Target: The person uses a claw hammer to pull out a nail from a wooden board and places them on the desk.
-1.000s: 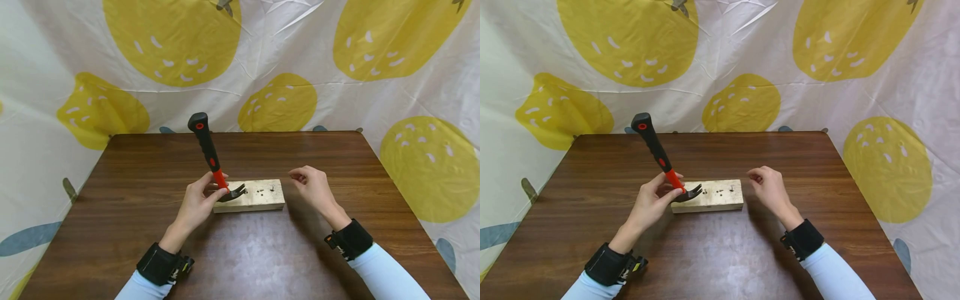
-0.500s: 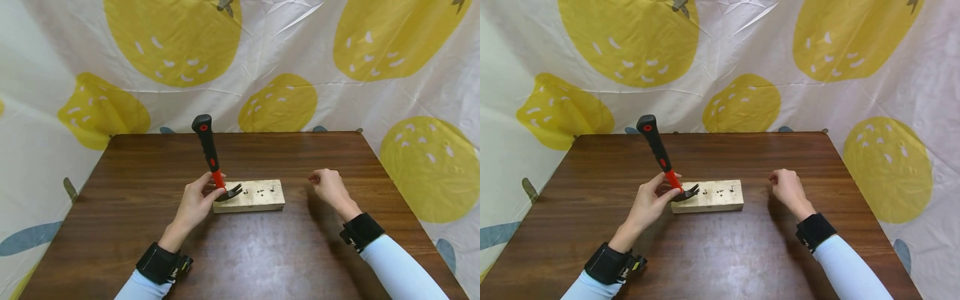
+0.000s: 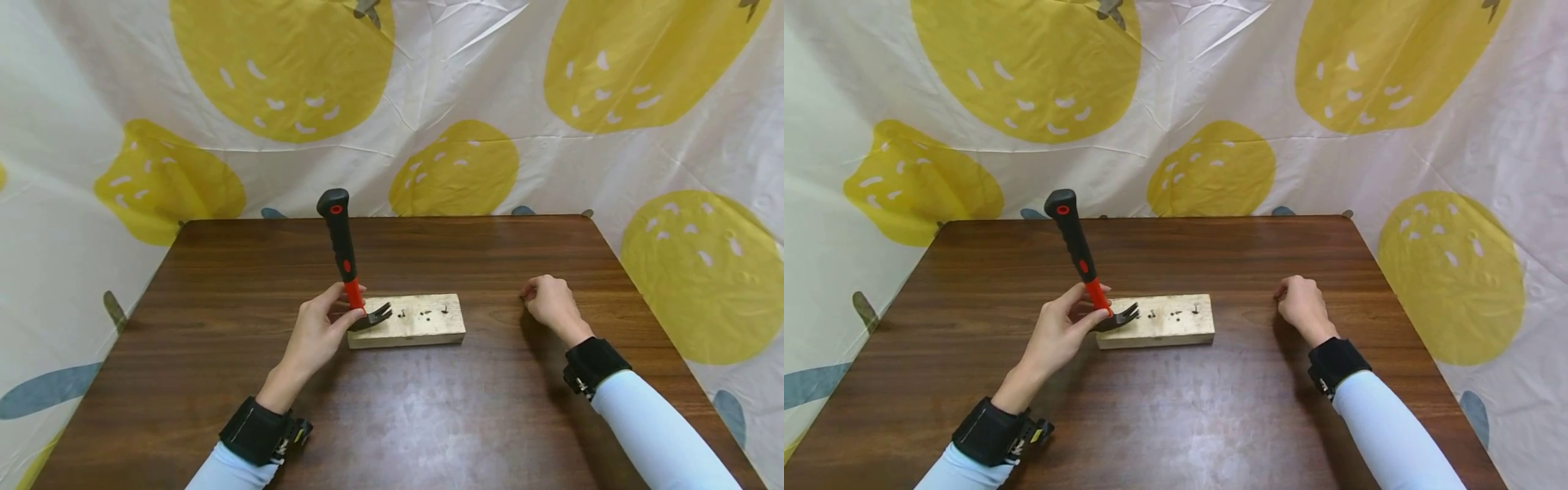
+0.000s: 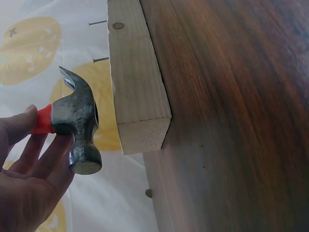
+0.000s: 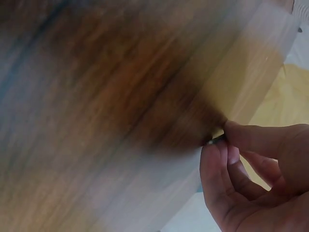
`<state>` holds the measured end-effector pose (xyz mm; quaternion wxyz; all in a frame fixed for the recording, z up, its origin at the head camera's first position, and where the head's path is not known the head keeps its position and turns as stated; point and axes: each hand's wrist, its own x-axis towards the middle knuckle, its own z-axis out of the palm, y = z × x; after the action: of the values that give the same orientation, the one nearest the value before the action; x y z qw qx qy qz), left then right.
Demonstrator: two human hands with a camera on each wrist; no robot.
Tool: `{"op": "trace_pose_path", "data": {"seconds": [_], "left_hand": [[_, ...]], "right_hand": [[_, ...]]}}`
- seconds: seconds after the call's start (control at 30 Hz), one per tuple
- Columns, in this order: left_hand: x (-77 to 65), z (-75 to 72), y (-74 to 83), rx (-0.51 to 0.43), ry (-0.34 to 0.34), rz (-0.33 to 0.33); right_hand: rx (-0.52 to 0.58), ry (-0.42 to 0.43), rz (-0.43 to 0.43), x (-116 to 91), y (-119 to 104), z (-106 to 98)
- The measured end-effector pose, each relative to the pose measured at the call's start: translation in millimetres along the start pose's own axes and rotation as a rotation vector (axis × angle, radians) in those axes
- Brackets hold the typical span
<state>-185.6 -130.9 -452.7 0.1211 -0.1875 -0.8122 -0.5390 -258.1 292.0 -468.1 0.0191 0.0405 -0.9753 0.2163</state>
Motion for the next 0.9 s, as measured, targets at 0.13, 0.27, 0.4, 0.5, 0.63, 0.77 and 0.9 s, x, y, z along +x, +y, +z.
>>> {"op": "trace_pose_path", "data": {"seconds": [0.13, 0.27, 0.4, 0.5, 0.63, 0.77, 0.9], "left_hand": [[0.7, 1.6, 0.6, 0.003, -0.004, 0.001], [0.1, 2.4, 2.0, 0.011, -0.005, -0.006], [0.0, 2.8, 3.1, 0.026, -0.009, -0.010], [-0.2, 3.0, 2.6, 0.028, -0.016, -0.011], [1.2, 3.2, 1.7, 0.035, -0.023, 0.002], [2.7, 3.9, -0.1, 0.053, -0.015, 0.030], [3.3, 5.5, -1.6, 0.075, -0.018, 0.044]], "right_hand": [[0.007, 0.003, 0.012, 1.8, 4.1, -1.3], [0.010, -0.005, 0.008, 2.5, 4.8, -1.0], [0.014, -0.014, 0.018, 1.7, 4.7, -1.0], [-0.008, -0.019, 0.028, -0.4, 3.1, 0.5], [-0.040, 0.019, -0.035, -2.0, -4.6, 2.5], [0.025, 0.078, -0.234, 0.0, -19.4, 9.2], [0.149, 0.050, -0.467, 1.7, -34.8, 18.9]]}}
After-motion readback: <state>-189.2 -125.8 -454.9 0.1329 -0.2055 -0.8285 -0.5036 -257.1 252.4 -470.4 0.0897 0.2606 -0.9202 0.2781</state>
